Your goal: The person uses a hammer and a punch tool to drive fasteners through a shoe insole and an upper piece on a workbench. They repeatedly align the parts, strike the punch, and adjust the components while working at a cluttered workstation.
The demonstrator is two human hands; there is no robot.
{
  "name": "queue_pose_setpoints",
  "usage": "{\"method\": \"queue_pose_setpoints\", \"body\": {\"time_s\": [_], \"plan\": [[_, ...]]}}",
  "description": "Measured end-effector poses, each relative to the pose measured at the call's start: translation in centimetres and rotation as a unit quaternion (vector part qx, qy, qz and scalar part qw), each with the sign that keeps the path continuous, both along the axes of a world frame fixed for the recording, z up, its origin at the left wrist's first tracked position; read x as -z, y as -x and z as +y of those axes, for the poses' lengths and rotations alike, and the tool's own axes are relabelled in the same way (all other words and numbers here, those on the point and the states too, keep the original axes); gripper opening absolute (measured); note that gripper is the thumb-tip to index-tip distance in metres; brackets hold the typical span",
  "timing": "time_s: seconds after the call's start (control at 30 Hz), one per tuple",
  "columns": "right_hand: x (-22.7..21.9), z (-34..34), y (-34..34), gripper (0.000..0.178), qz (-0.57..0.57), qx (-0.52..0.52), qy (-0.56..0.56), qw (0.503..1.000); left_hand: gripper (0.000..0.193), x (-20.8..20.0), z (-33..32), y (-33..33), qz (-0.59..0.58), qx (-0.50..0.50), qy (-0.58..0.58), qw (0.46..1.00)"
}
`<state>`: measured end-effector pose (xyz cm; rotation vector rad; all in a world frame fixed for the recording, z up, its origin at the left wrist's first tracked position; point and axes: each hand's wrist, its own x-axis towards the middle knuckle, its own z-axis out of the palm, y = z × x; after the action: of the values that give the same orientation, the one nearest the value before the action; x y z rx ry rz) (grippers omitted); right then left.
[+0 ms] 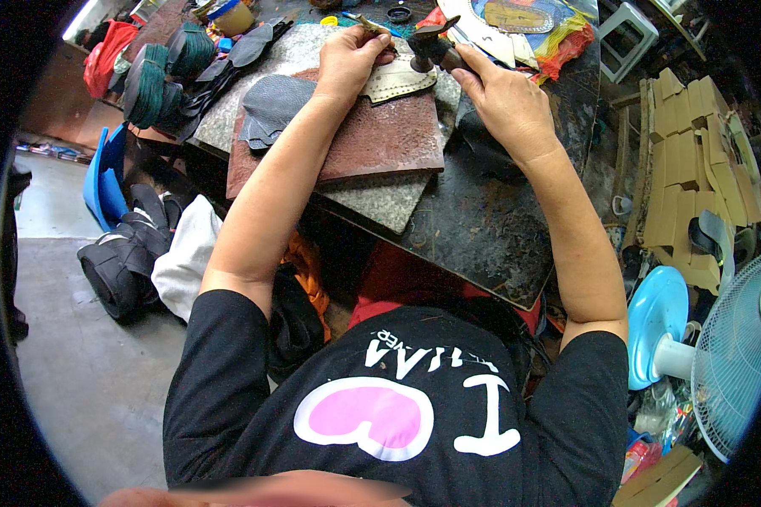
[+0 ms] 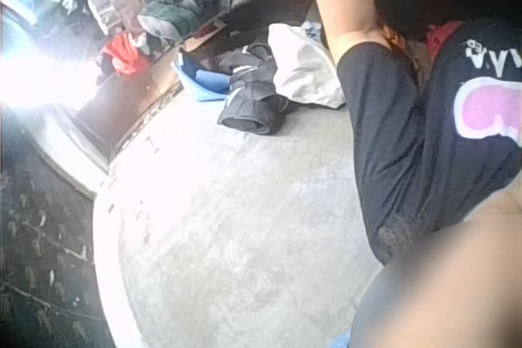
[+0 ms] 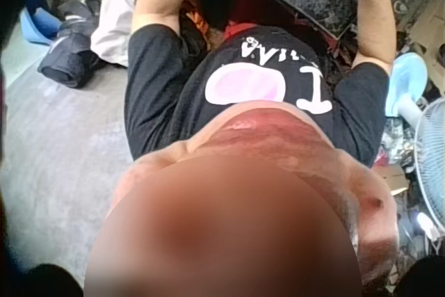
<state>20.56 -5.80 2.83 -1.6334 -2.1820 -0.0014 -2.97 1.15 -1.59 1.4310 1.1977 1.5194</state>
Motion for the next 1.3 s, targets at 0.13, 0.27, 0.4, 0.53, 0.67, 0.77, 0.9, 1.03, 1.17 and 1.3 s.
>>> {"method": "queue_pose_setpoints", "body": {"time_s": [0.13, 0.27, 0.4, 0.53, 0.67, 0.77, 0.9, 1.03, 1.17, 1.3], "plan": [[-1.1, 0.0, 0.2, 0.043, 0.007, 0.0, 0.023, 1.0, 0.014, -0.5, -0.5, 0.0, 0.036, -0.002, -0.007, 0.999], [-6.8, -1.4, 1.0, 0.041, 0.107, -0.041, -0.065, 0.991, 0.017, -1.7, -1.3, 0.0, 0.262, -0.051, -0.108, 0.958], [-9.6, -1.5, 0.1, 0.033, 0.362, -0.212, -0.183, 0.889, 0.021, -2.0, -1.4, -0.8, 0.343, -0.061, -0.197, 0.916], [-5.1, 0.3, 0.0, 0.035, 0.115, -0.041, -0.141, 0.982, 0.021, -1.9, -1.3, -1.3, 0.364, -0.07, -0.234, 0.899], [-2.3, 0.3, -0.5, 0.038, 0.132, -0.011, -0.031, 0.991, 0.022, -1.6, -1.5, -1.0, 0.332, -0.094, -0.159, 0.925], [-2.3, -0.8, 0.4, 0.037, 0.011, -0.013, -0.055, 0.998, 0.018, -1.4, -1.3, -0.7, 0.22, -0.064, -0.082, 0.97], [-1.8, -1.3, 1.0, 0.041, -0.018, 0.013, -0.007, 1.0, 0.013, -0.8, -0.6, -0.3, -0.081, 0.033, 0.036, 0.996], [0.1, -0.4, 0.2, 0.042, 0.0, -0.001, -0.032, 0.999, 0.012, -0.4, -0.3, -0.5, 0.026, 0.009, 0.003, 1.0], [-1.9, -0.5, 0.0, 0.041, 0.019, -0.008, -0.014, 1.0, 0.016, -1.1, -0.8, -0.5, 0.131, -0.009, -0.039, 0.991], [-9.0, -1.6, -0.4, 0.04, 0.191, -0.123, -0.146, 0.963, 0.022, -2.0, -1.4, -0.7, 0.293, -0.035, -0.119, 0.948]]}}
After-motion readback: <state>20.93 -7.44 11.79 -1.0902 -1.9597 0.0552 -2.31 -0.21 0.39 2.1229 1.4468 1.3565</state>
